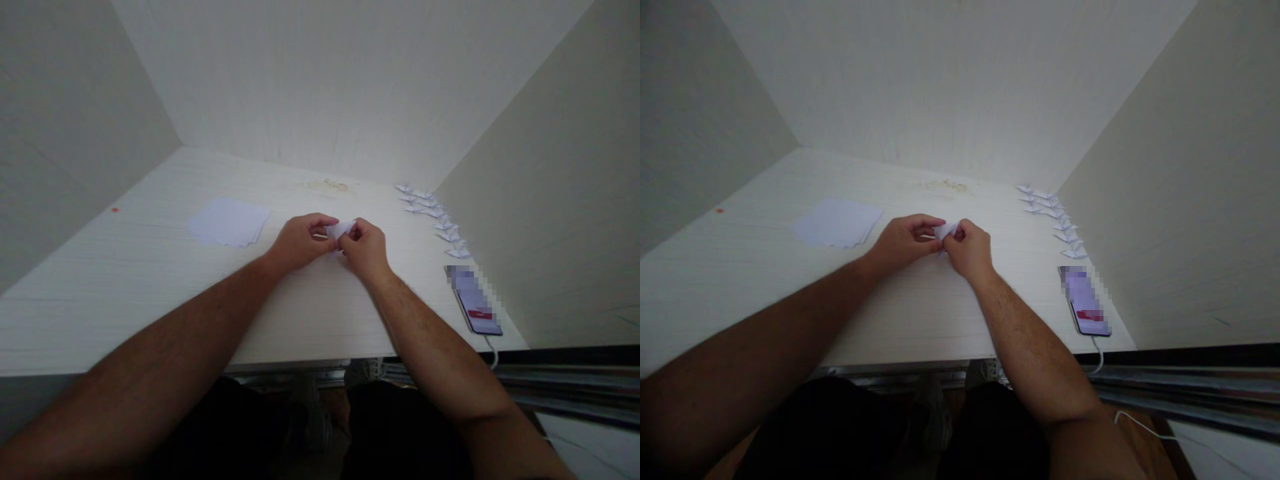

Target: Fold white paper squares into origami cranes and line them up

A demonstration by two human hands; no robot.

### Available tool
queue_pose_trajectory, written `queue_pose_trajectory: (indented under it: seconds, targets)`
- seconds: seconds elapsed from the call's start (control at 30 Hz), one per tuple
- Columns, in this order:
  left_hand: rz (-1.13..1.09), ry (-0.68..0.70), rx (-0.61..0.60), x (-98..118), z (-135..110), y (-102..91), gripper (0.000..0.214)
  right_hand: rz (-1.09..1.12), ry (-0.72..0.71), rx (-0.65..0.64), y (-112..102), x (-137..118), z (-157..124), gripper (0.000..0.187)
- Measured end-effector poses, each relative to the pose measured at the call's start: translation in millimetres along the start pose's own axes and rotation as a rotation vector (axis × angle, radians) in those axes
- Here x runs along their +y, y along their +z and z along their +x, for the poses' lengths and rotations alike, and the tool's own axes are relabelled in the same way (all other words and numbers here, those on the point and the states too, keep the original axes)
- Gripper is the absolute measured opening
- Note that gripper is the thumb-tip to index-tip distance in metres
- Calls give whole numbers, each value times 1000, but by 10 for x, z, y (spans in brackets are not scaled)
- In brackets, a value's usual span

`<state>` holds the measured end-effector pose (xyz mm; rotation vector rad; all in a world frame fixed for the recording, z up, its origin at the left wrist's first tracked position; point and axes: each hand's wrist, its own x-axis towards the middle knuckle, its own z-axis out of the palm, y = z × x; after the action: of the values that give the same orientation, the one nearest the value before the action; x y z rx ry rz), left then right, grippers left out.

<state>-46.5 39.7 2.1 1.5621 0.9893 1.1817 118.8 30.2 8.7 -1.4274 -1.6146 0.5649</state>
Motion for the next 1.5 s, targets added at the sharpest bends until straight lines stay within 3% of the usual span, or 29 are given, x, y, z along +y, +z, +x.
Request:
queue_pose_trajectory:
  seconds: [0.13,0.37,0.63,0.87,1.07,1.2,1.37,1.5]
  targets:
    - [8,34,7,23,-15,9,49,13,13,38,-3,2,1,13]
    - [-168,10,-68,80,-25,37,41,58,-11,-4,5,48,13,11]
    - [-254,-118,-65,102,-21,24,43,106,-6,25,16,84,33,8]
    - [-295,-224,84,138,-22,30,17,130,16,199,23,56,47,18]
    - [-311,-210,185,156,-11,39,15,436,98,20,22,-29,13,7]
    - [-346,-173,183,152,-15,48,16,587,145,-131,17,-38,6,22]
    - [-381,-179,139,131,-22,57,22,451,115,-101,46,20,18,22]
    - [-413,-186,130,114,-20,66,23,513,100,-95,57,25,21,24]
